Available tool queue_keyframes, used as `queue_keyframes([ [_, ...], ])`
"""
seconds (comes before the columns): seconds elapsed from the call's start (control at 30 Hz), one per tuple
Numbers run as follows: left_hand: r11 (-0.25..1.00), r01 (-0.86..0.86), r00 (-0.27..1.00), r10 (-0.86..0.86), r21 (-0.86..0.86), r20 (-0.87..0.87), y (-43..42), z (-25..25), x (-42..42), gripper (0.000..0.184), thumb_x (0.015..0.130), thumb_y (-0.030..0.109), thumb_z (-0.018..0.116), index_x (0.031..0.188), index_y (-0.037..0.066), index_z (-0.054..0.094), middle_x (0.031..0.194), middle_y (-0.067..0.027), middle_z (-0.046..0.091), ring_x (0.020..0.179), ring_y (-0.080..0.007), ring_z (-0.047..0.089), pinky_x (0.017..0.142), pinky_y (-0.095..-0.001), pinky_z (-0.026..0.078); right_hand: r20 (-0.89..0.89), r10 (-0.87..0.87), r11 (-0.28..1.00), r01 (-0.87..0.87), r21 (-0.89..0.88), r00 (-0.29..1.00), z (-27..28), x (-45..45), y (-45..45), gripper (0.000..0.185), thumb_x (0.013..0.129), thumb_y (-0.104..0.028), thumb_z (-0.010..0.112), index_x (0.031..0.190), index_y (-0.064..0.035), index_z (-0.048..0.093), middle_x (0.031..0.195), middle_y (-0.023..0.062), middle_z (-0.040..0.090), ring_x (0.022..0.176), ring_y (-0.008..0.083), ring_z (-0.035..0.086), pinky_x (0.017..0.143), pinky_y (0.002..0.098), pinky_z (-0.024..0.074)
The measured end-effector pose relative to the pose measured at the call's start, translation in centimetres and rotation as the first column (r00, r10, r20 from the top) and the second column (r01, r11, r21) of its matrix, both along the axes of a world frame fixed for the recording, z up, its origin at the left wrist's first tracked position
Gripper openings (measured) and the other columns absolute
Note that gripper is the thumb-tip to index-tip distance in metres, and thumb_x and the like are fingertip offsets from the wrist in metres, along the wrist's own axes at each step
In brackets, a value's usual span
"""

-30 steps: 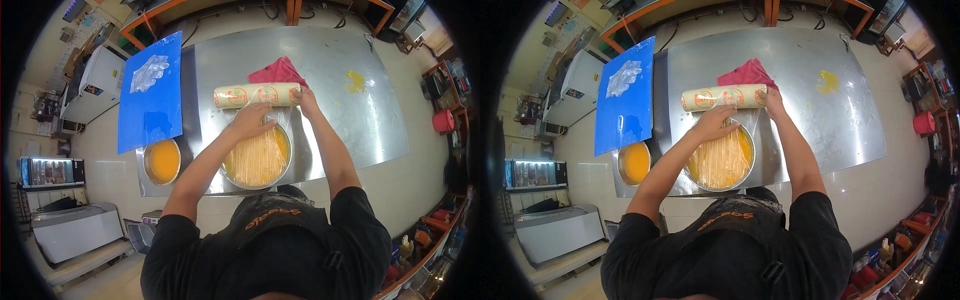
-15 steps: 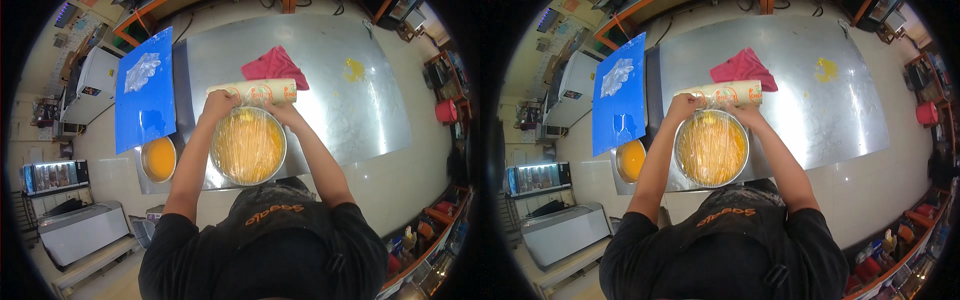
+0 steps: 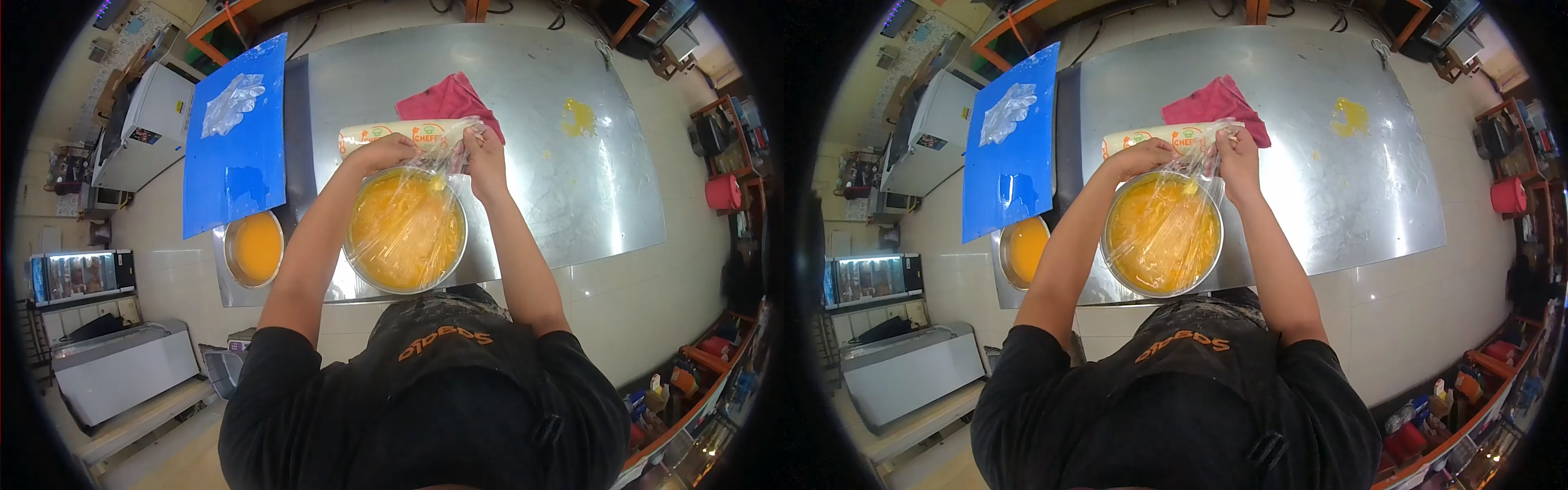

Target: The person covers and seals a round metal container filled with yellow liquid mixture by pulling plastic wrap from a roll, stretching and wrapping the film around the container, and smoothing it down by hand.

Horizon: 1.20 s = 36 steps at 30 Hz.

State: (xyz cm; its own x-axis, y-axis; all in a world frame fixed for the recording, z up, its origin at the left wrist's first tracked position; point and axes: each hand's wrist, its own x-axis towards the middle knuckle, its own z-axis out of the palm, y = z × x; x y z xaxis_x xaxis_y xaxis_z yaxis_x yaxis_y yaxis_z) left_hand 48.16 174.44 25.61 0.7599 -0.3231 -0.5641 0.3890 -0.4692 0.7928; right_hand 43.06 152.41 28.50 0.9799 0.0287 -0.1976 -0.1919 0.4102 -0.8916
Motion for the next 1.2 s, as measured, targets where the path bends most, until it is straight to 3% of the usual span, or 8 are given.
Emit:
queue_keyframes([
  [0.1, 0.927, -0.09, 0.954, -0.025, -0.365, -0.298, -0.4, 0.8, -0.1, 0.04, 0.091, 0.027, 0.07, 0.12, 0.002, 0.058, 0.098, -0.0053, 0.066, 0.083, -0.0122, 0.062, 0.074, -0.0248, 0.052, 0.046, -0.089, 0.979, 0.096, -0.181, 0.995, -1.7, 0.0, 0.6, 0.015, 0.104, -0.022, 0.047, 0.107, -0.0075, 0.05, 0.077, 0.0023, 0.059, 0.056, 0.0117, 0.057, 0.043, 0.0274, 0.0479],
  [0.4, 0.97, -0.123, 0.985, 0.145, -0.208, 0.092, 3.0, 3.3, 0.4, 0.019, 0.097, 0.025, 0.061, 0.104, 0.007, 0.062, 0.086, 0.0017, 0.061, 0.076, -0.0059, 0.057, 0.06, -0.0212, 0.048, 0.265, -0.128, 0.897, 0.225, -0.379, 0.956, -2.1, 1.0, 1.2, 0.016, 0.104, -0.021, 0.047, 0.102, -0.0065, 0.052, 0.074, 0.0009, 0.055, 0.056, 0.0076, 0.05, 0.048, 0.024, 0.0402],
  [0.57, 0.991, 0.047, 0.863, -0.104, 0.127, 0.494, 4.5, 12.1, -2.6, 0.017, 0.099, 0.026, 0.059, 0.097, 0.009, 0.06, 0.078, 0.0041, 0.058, 0.069, -0.0077, 0.054, 0.056, -0.0239, 0.044, 0.337, -0.067, 0.896, 0.205, -0.393, 0.939, 2.9, -0.6, 1.4, 0.013, 0.101, -0.017, 0.053, 0.1, -0.0039, 0.052, 0.066, 0.0067, 0.056, 0.056, 0.0144, 0.054, 0.054, 0.0316, 0.043],
  [0.63, 0.958, 0.048, 0.57, -0.26, 0.284, 0.779, 5.0, 12.8, -3.6, 0.024, 0.098, 0.029, 0.059, 0.097, 0.004, 0.058, 0.076, -0.0022, 0.062, 0.058, -0.0167, 0.054, 0.055, -0.0317, 0.045, 0.405, -0.021, 0.815, 0.251, -0.523, 0.914, 5.3, -1.6, 1.2, 0.014, 0.101, -0.018, 0.054, 0.101, -0.0039, 0.052, 0.064, 0.0092, 0.056, 0.055, 0.0171, 0.053, 0.054, 0.0334, 0.0428],
  [0.83, 0.818, -0.311, 0.452, -0.321, 0.484, 0.833, 5.0, 19.2, -10.3, 0.039, 0.091, 0.043, 0.064, 0.085, 0.005, 0.06, 0.067, -0.0135, 0.063, 0.063, -0.0354, 0.058, 0.057, -0.0381, 0.047, 0.584, 0.122, 0.601, 0.409, -0.687, 0.803, 13.0, -6.4, 1.3, 0.017, 0.1, -0.02, 0.054, 0.101, -0.004, 0.052, 0.07, 0.0182, 0.062, 0.061, 0.035, 0.063, 0.057, 0.0386, 0.0465],
  [0.93, 0.803, -0.195, 0.537, -0.393, 0.563, 0.746, 6.8, 20.9, -12.5, 0.036, 0.088, 0.035, 0.07, 0.077, 0.005, 0.056, 0.062, -0.0091, 0.058, 0.054, -0.0219, 0.052, 0.054, -0.0304, 0.041, 0.599, 0.126, 0.591, 0.425, -0.686, 0.791, 14.0, -8.2, 1.5, 0.017, 0.101, -0.021, 0.054, 0.1, -0.0044, 0.053, 0.071, 0.0185, 0.063, 0.064, 0.0366, 0.064, 0.057, 0.0382, 0.0478],
  [1.1, 0.965, 0.254, 0.828, -0.255, 0.071, 0.499, 9.6, 21.7, -14.8, 0.033, 0.084, 0.031, 0.077, 0.078, 0.002, 0.062, 0.063, 0.0024, 0.056, 0.061, -0.0051, 0.05, 0.054, -0.0243, 0.037, 0.616, 0.083, 0.722, 0.379, -0.579, 0.783, 14.3, -10.1, 1.2, 0.019, 0.102, -0.023, 0.052, 0.098, -0.005, 0.055, 0.071, 0.0122, 0.065, 0.061, 0.0213, 0.065, 0.058, 0.0334, 0.0473],
  [1.2, 0.968, 0.236, 0.878, -0.175, -0.085, 0.445, 10.5, 21.0, -15.5, 0.032, 0.087, 0.03, 0.075, 0.082, 0.001, 0.062, 0.065, 0.0046, 0.053, 0.063, -0.0043, 0.048, 0.058, -0.0217, 0.038, 0.597, 0.072, 0.784, 0.325, -0.529, 0.799, 15.0, -11.2, 1.4, 0.021, 0.103, -0.025, 0.051, 0.098, -0.0052, 0.055, 0.069, 0.0087, 0.062, 0.063, 0.0122, 0.06, 0.058, 0.0302, 0.0462],
])
